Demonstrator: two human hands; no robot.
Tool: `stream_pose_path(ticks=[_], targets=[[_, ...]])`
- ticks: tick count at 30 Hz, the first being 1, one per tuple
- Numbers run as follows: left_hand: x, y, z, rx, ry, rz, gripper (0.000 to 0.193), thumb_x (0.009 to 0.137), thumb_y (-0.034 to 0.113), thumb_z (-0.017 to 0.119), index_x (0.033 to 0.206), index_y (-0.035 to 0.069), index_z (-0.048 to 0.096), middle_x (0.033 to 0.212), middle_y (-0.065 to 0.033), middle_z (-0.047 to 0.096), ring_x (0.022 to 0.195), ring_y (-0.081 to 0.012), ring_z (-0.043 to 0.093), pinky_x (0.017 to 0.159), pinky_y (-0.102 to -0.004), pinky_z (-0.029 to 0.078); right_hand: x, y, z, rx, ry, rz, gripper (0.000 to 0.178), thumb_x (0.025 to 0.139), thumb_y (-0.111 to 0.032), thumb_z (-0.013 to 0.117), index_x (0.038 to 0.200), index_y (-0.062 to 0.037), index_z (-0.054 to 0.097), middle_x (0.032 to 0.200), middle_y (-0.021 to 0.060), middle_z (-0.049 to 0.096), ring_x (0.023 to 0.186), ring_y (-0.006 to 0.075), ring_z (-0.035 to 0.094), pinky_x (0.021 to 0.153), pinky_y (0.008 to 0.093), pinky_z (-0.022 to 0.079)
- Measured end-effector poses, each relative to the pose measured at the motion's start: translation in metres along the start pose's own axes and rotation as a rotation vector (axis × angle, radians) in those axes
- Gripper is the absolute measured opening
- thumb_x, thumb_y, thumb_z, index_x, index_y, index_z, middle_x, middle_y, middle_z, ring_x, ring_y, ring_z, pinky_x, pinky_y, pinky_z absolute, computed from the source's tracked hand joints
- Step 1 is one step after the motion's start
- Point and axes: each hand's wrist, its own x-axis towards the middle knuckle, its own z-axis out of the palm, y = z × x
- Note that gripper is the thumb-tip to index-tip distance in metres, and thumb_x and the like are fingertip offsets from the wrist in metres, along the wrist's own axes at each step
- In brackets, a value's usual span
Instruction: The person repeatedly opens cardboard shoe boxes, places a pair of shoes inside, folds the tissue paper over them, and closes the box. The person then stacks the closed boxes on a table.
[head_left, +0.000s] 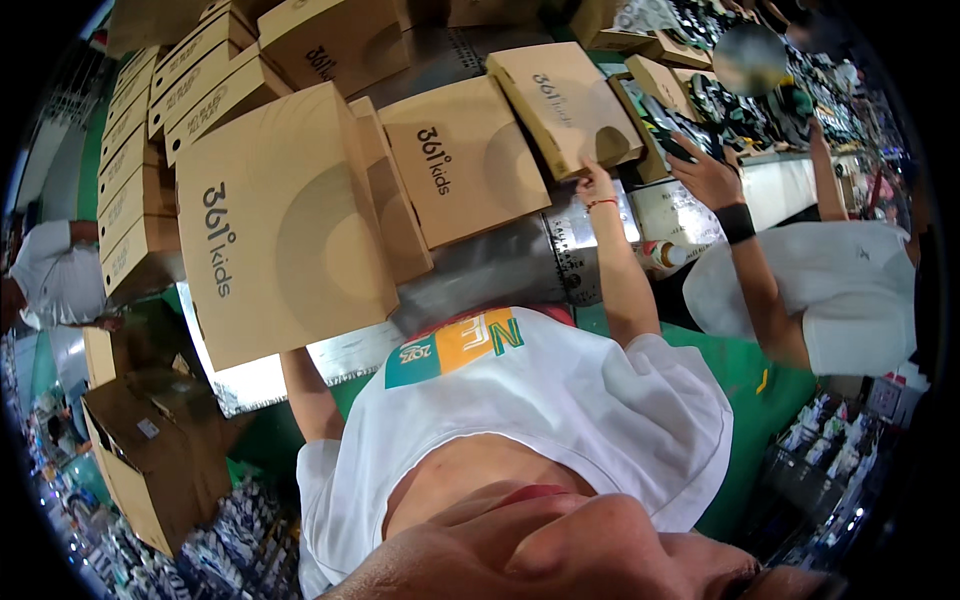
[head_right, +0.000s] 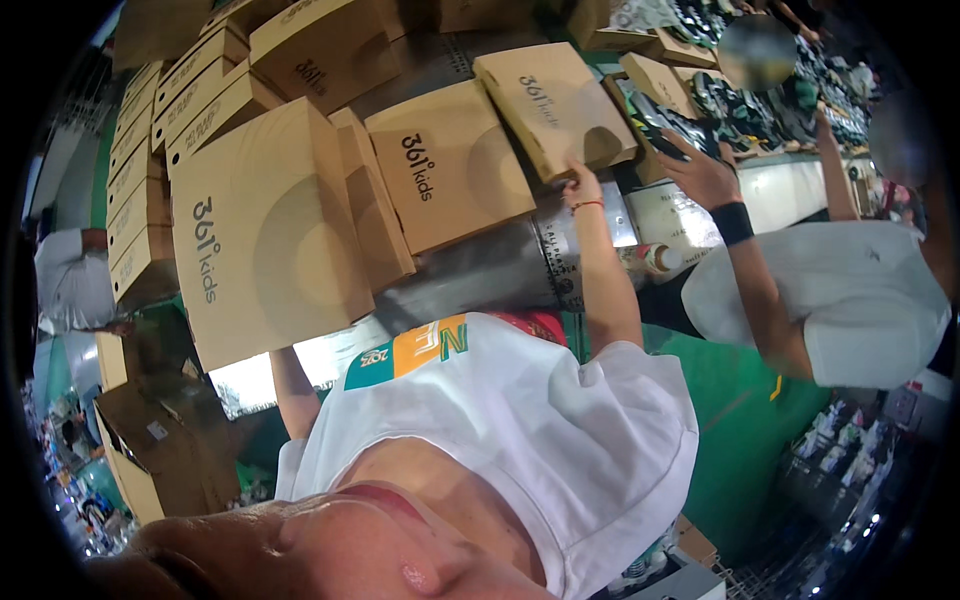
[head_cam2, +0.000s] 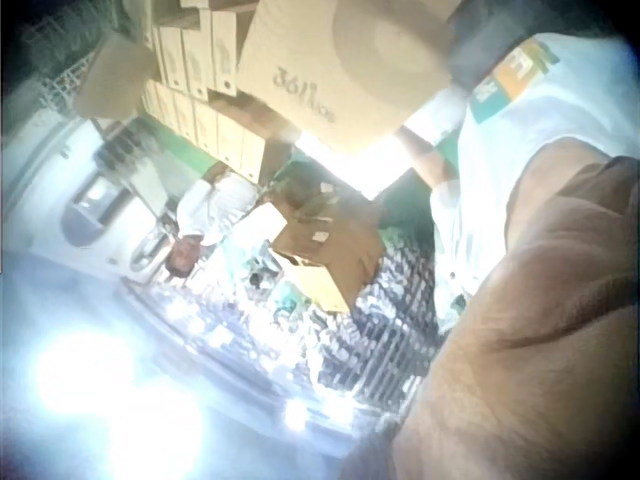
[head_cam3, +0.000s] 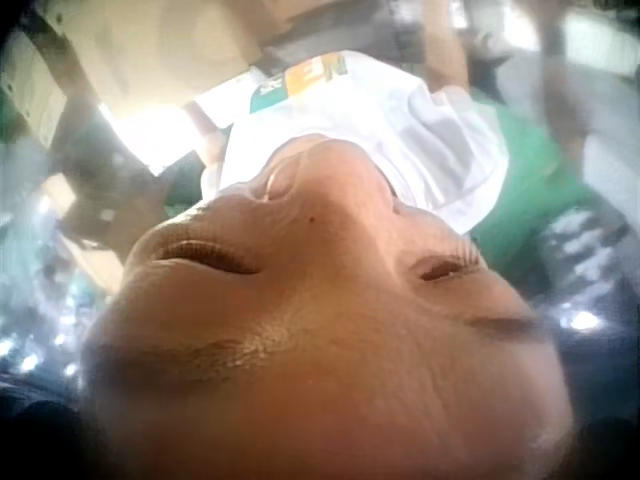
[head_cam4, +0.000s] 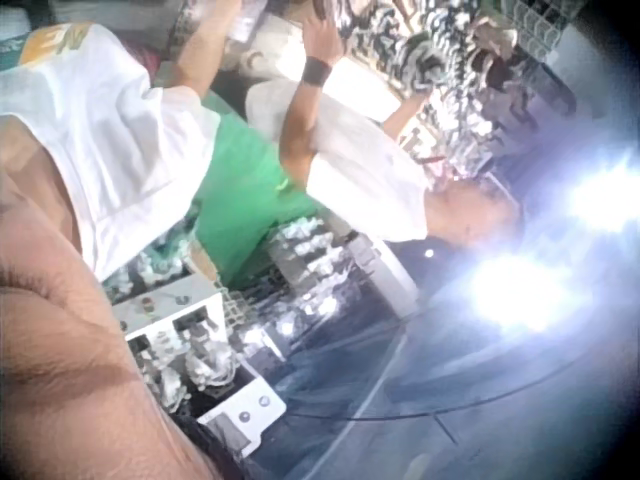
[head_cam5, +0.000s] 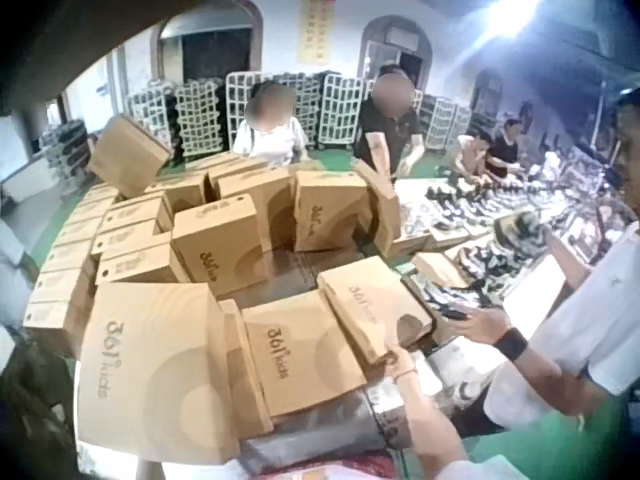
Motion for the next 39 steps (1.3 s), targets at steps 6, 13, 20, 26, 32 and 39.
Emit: stream_pose_path(ticks=[6,13,20,26,32,39], targets=[[-0.009,-0.006,0.017,-0.050,-0.027,-0.035,0.056,0.091,0.047,0.035,0.132,0.008,0.034,0.131,-0.0081,0.041,0.114,-0.0216,0.044,0.095,-0.0360,0.035,0.035,-0.011,-0.043,-0.150,0.039,-0.102,0.028,0.066,-0.033,0.078,0.071,-0.0165,0.056,0.056,-0.0057,0.044,0.042,0.0062,0.034,0.037,0.0206,0.023],[0.008,-0.012,0.076,-0.130,-0.127,-0.053,0.058,0.091,0.048,0.033,0.133,0.009,0.034,0.131,-0.0080,0.040,0.114,-0.0216,0.044,0.095,-0.0362,0.035,0.011,0.015,-0.046,-0.453,0.361,-0.317,0.048,0.066,-0.024,0.078,0.098,0.0019,0.054,0.074,0.0048,0.048,0.061,0.0115,0.044,0.054,0.0244,0.038],[0.024,-0.011,0.142,-0.175,-0.159,-0.038,0.059,0.090,0.050,0.032,0.133,0.009,0.033,0.131,-0.0079,0.040,0.114,-0.0216,0.044,0.095,-0.0364,0.036,-0.127,0.005,0.054,-0.675,-0.128,-0.881,0.030,0.088,-0.023,0.056,0.104,0.0026,0.053,0.098,0.0081,0.057,0.084,0.0118,0.050,0.079,0.0264,0.041],[0.050,0.016,0.148,-0.176,-0.204,-0.013,0.061,0.090,0.051,0.031,0.134,0.009,0.033,0.131,-0.0078,0.040,0.114,-0.0216,0.045,0.094,-0.0366,0.036,-0.219,0.018,0.159,-0.740,-0.675,-0.634,0.038,0.089,-0.036,0.053,0.096,0.0005,0.058,0.086,0.0023,0.058,0.079,0.0092,0.050,0.080,0.0235,0.038],[0.062,0.051,0.138,-0.179,-0.256,0.021,0.062,0.090,0.053,0.031,0.134,0.009,0.032,0.131,-0.0077,0.040,0.114,-0.0216,0.045,0.094,-0.0367,0.036,-0.259,0.025,0.183,-1.080,-0.825,-0.491,0.040,0.086,-0.038,0.057,0.093,0.0014,0.060,0.079,-0.0019,0.055,0.076,0.0057,0.045,0.071,0.0222,0.038],[0.029,0.087,0.066,-0.196,-0.297,0.032,0.063,0.090,0.054,0.030,0.135,0.010,0.032,0.131,-0.0076,0.040,0.114,-0.0216,0.045,0.094,-0.0370,0.036,-0.285,0.063,0.201,-0.907,-1.012,-0.528,0.026,0.085,-0.021,0.060,0.096,0.0030,0.058,0.088,0.0020,0.061,0.079,0.0059,0.052,0.071,0.0207,0.043]])
